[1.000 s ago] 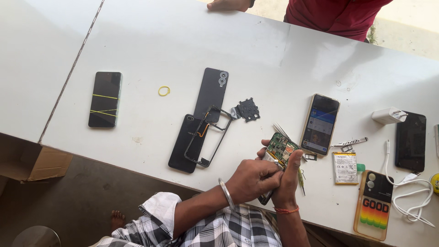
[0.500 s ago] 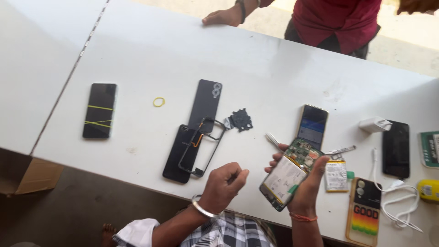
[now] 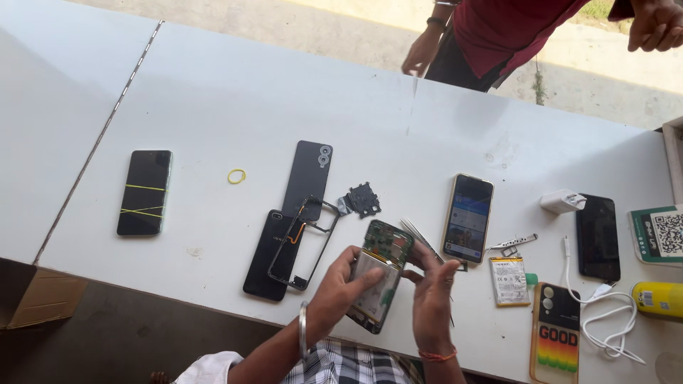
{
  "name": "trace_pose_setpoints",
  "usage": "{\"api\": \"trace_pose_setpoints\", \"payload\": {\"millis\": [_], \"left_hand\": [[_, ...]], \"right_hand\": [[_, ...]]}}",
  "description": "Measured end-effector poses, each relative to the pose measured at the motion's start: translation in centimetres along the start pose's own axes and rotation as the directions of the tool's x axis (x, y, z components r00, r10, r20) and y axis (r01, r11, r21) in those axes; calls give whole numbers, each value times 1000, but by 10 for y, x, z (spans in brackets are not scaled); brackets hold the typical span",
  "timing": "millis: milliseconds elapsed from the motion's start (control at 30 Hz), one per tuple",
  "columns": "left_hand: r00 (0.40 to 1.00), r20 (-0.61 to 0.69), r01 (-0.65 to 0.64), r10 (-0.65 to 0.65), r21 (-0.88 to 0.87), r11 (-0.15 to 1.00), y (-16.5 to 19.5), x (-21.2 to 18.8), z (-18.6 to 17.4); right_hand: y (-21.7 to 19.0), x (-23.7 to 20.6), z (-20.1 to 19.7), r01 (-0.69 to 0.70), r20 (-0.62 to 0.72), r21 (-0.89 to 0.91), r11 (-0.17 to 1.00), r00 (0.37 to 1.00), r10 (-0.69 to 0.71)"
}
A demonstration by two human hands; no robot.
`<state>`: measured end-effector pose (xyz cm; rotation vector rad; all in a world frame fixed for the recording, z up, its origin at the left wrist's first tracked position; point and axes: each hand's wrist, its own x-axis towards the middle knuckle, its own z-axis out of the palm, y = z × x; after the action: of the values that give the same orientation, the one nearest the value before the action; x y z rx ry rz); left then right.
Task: The person disassembles a smartphone on a white table, removing the back cover and battery. They use a screwdriver and tweezers to detach the motherboard and other internal components. The person then picks up a different smartphone and navigates its screen before the clip ends.
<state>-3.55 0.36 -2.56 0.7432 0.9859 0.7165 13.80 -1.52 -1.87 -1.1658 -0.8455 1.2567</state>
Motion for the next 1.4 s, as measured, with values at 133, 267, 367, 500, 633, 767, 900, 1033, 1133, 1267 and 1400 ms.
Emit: {"api": "trace_pose_setpoints", "payload": {"millis": [133,267,367,500,633,767,900,1033,1133,1267,1400], "left_hand": [[994,-99,-47,45,-18,999,4,-4,-16],[989,-135,-54,64,77,996,7,-8,-15],[982,-163,-78,99,128,989,8,-5,-8],[984,-128,-107,126,141,984,4,-5,-5],[983,-99,-148,153,61,987,-3,-6,-3],[982,-126,-140,143,36,990,-4,-5,-3],[970,-159,-171,182,81,982,1,-6,-1],[956,-167,-199,243,244,949,9,-9,1],[950,-177,-186,258,342,921,13,-13,2],[935,-158,-220,317,440,870,13,-14,4],[906,-138,-279,401,518,809,10,-14,4]], "right_hand": [[-1,-8,-50,-202,-389,-460,865,921,9],[-3,-13,-61,-293,-439,-727,621,893,-93],[-4,0,-53,-20,-162,-934,357,915,-371],[0,27,-36,193,133,-978,74,861,-491],[1,47,-26,149,137,-989,-7,885,-445],[-14,42,-33,217,28,-922,321,864,-503],[-27,14,-33,74,-135,-307,949,984,-120],[-32,-19,-12,-129,-92,-540,832,991,94],[-34,-33,5,-58,-71,-795,604,997,2],[-40,-31,12,96,32,-930,355,983,-183],[-43,-28,14,151,78,-939,308,968,-239]]}}
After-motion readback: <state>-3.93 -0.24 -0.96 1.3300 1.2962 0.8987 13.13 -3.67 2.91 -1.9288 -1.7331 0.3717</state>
